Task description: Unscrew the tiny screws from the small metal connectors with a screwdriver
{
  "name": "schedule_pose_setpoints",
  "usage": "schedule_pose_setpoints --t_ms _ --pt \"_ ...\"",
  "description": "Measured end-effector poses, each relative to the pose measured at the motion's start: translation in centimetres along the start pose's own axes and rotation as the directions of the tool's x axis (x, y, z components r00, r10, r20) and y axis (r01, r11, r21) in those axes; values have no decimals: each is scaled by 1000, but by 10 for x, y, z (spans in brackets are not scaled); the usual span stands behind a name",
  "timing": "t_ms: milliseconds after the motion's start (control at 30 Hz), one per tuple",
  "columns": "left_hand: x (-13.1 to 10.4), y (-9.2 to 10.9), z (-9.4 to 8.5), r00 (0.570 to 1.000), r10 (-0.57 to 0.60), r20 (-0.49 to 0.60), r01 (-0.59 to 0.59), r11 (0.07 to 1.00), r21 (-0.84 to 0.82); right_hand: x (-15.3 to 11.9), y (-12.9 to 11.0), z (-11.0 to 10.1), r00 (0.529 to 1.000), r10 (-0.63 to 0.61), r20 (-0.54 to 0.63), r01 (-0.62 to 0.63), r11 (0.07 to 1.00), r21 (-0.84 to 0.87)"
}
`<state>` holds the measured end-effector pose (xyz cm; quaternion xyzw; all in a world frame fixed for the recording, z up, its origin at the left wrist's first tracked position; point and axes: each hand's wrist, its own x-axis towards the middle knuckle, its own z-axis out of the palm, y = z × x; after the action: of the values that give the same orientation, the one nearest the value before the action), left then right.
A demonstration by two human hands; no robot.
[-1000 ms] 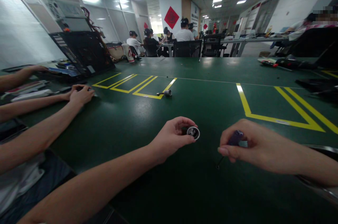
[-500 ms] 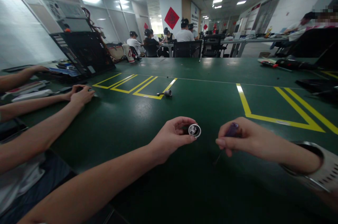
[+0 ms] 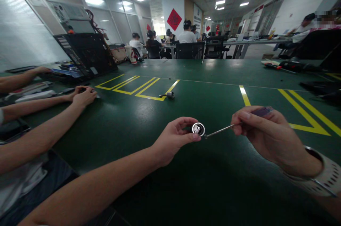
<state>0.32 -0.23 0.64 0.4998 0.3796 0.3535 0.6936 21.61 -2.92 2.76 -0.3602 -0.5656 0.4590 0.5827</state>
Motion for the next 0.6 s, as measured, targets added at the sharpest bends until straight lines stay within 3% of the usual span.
schedule_pose_setpoints --t_ms 100,167,367,600 --pt "-1 2 0 1000 15 10 -15 999 36 -4 2 3 982 -171 -77 168 985 -37" --pt "-2 3 0 999 25 25 -26 998 49 -9 2 5 961 -272 -47 265 956 -124" --pt "-4 5 -1 998 51 29 -53 996 69 -20 -8 17 886 -409 219 464 782 -415" --pt "-4 3 1 996 73 50 -75 995 59 -29 -12 29 736 -491 465 674 472 -569"
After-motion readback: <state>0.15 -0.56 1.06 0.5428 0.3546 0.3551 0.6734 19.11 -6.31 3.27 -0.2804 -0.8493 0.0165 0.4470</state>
